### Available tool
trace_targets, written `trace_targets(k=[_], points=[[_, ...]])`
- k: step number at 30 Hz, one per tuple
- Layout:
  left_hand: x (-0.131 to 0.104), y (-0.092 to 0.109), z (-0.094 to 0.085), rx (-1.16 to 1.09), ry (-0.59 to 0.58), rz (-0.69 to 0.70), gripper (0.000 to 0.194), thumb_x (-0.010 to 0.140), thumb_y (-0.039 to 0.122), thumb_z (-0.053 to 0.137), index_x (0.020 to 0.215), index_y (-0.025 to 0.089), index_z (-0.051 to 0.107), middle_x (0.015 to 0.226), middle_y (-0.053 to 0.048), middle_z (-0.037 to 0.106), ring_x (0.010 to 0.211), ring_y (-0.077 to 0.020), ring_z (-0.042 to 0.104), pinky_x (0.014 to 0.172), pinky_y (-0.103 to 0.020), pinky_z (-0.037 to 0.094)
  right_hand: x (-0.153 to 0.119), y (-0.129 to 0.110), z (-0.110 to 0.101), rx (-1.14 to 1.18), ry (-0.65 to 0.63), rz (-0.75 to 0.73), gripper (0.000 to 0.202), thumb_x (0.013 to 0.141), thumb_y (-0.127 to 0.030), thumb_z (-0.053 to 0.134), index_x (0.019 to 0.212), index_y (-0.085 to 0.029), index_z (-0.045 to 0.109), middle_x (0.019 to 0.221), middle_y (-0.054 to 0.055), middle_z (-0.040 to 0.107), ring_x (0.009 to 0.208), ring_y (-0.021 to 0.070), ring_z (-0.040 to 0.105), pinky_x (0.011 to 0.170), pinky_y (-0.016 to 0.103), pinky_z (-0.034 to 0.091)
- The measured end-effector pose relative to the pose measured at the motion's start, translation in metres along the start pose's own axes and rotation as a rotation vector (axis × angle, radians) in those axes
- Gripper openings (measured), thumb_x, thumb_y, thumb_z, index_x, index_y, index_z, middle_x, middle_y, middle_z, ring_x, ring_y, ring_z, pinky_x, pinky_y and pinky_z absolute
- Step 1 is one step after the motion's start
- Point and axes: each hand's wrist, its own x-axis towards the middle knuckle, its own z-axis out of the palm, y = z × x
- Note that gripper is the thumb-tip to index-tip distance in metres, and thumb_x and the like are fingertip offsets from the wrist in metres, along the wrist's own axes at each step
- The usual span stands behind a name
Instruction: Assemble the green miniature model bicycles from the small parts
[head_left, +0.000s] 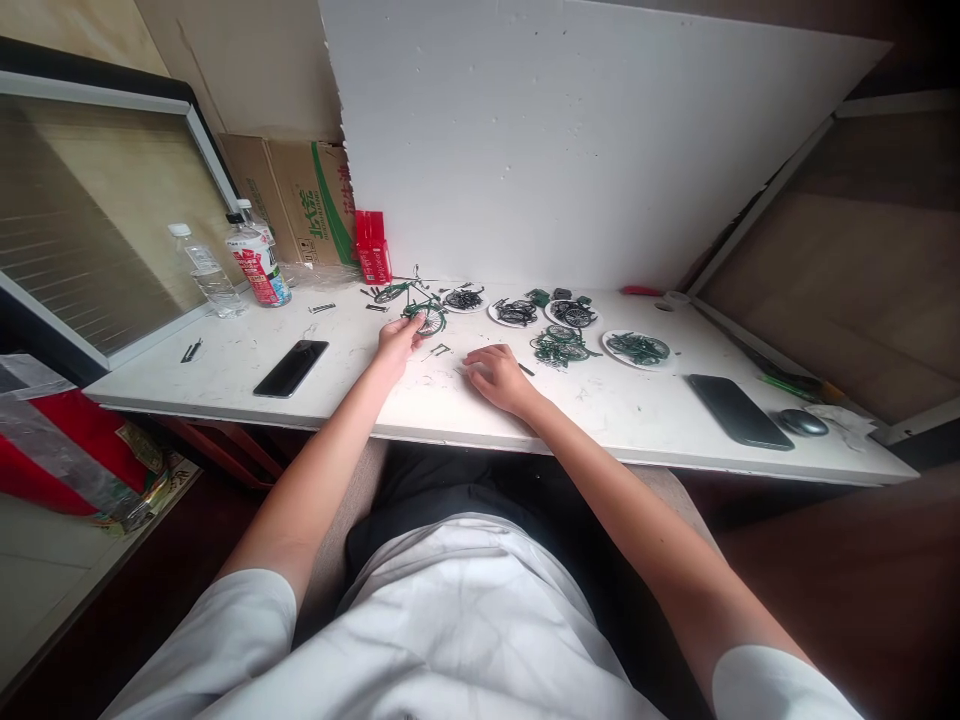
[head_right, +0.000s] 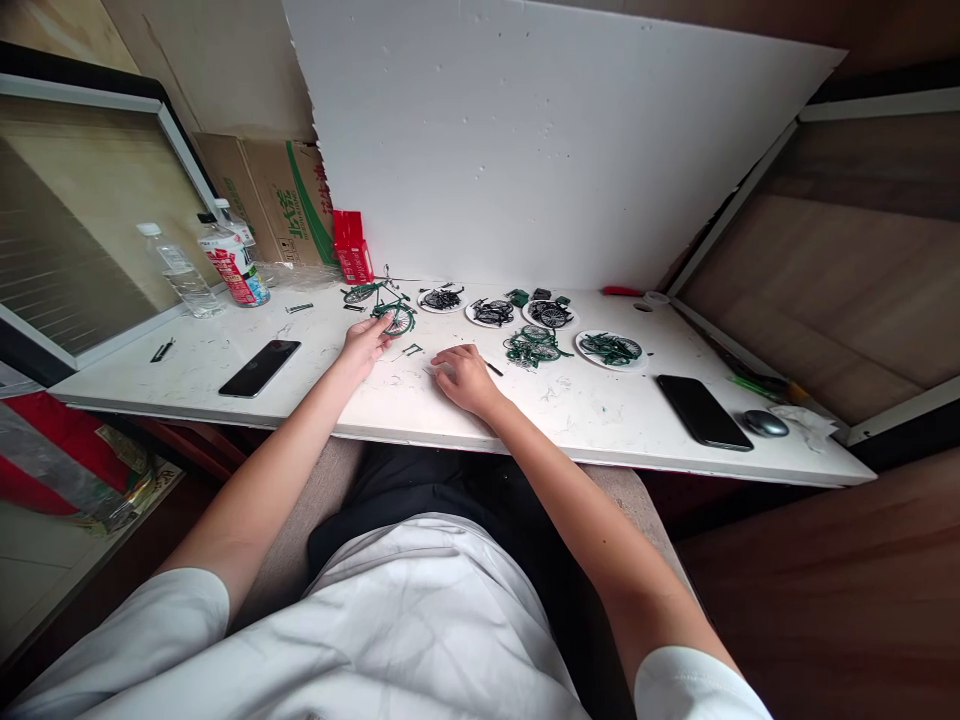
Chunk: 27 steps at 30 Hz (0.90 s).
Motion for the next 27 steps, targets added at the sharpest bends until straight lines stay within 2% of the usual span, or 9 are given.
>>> trace_targets(k=[3,8,11,15,17,23,27], points=[[-0.002,0.003,0.003,-0.001,0.009,-0.005,0.042,0.07,0.04,0.101,0.09,0.015,0.075,0.094,-0.008,0.077,0.078,-0.0132,0.07,0.067,-0.023,0.046,0.014,-0.005,0.006,-0.076,-0.015,-0.016,0.026,0.104,-0.023,0.058,0.122,-0.018,0.077,0.126,0.012,0.077,0.123,0.0342,0.058,0.109,0.048,0.045],[-0.005,0.009,0.008,0.008,0.045,-0.054,0.038,0.072,0.037,0.1,0.087,0.014,0.074,0.089,-0.008,0.077,0.077,-0.0151,0.073,0.063,-0.023,0.044,0.05,-0.011,0.022,-0.235,-0.114,0.001,0.031,0.105,-0.016,0.058,0.128,-0.021,0.077,0.134,0.014,0.072,0.129,0.0363,0.051,0.104,0.049,0.046],[-0.006,0.011,0.009,0.007,0.053,-0.053,0.038,0.072,0.037,0.101,0.088,0.013,0.076,0.088,-0.008,0.077,0.075,-0.014,0.071,0.063,-0.023,0.044,0.07,-0.01,0.03,-0.392,-0.198,-0.026,0.028,0.104,-0.015,0.059,0.121,-0.018,0.081,0.139,0.018,0.068,0.134,0.0395,0.046,0.104,0.052,0.043],[-0.008,0.011,0.01,0.005,0.037,-0.042,0.038,0.07,0.037,0.102,0.089,0.013,0.078,0.089,-0.008,0.077,0.076,-0.0132,0.069,0.063,-0.023,0.046,0.084,-0.005,0.037,-0.454,-0.256,-0.058,0.026,0.106,-0.017,0.057,0.11,-0.018,0.082,0.128,0.018,0.07,0.127,0.0376,0.048,0.101,0.05,0.042],[-0.008,0.011,0.01,0.005,0.037,-0.03,0.038,0.07,0.037,0.102,0.088,0.013,0.078,0.089,-0.008,0.077,0.075,-0.0127,0.068,0.062,-0.022,0.045,0.086,-0.002,0.039,-0.441,-0.251,-0.065,0.024,0.107,-0.02,0.057,0.109,-0.017,0.081,0.123,0.018,0.07,0.125,0.0364,0.049,0.098,0.048,0.042],[-0.004,0.008,0.008,0.0,0.031,-0.002,0.039,0.07,0.039,0.102,0.087,0.014,0.077,0.092,-0.008,0.076,0.076,-0.0123,0.067,0.06,-0.022,0.043,0.079,0.006,0.036,-0.352,-0.135,-0.076,0.022,0.108,-0.018,0.054,0.114,-0.018,0.075,0.134,0.018,0.064,0.124,0.0339,0.049,0.095,0.043,0.043],[-0.002,0.005,0.003,0.011,0.028,0.029,0.04,0.07,0.042,0.101,0.089,0.015,0.078,0.094,-0.007,0.076,0.074,-0.0111,0.066,0.061,-0.021,0.044,0.071,0.011,0.032,-0.239,-0.037,-0.048,0.023,0.109,-0.017,0.046,0.115,-0.018,0.068,0.125,0.016,0.069,0.121,0.032,0.052,0.098,0.042,0.043]])
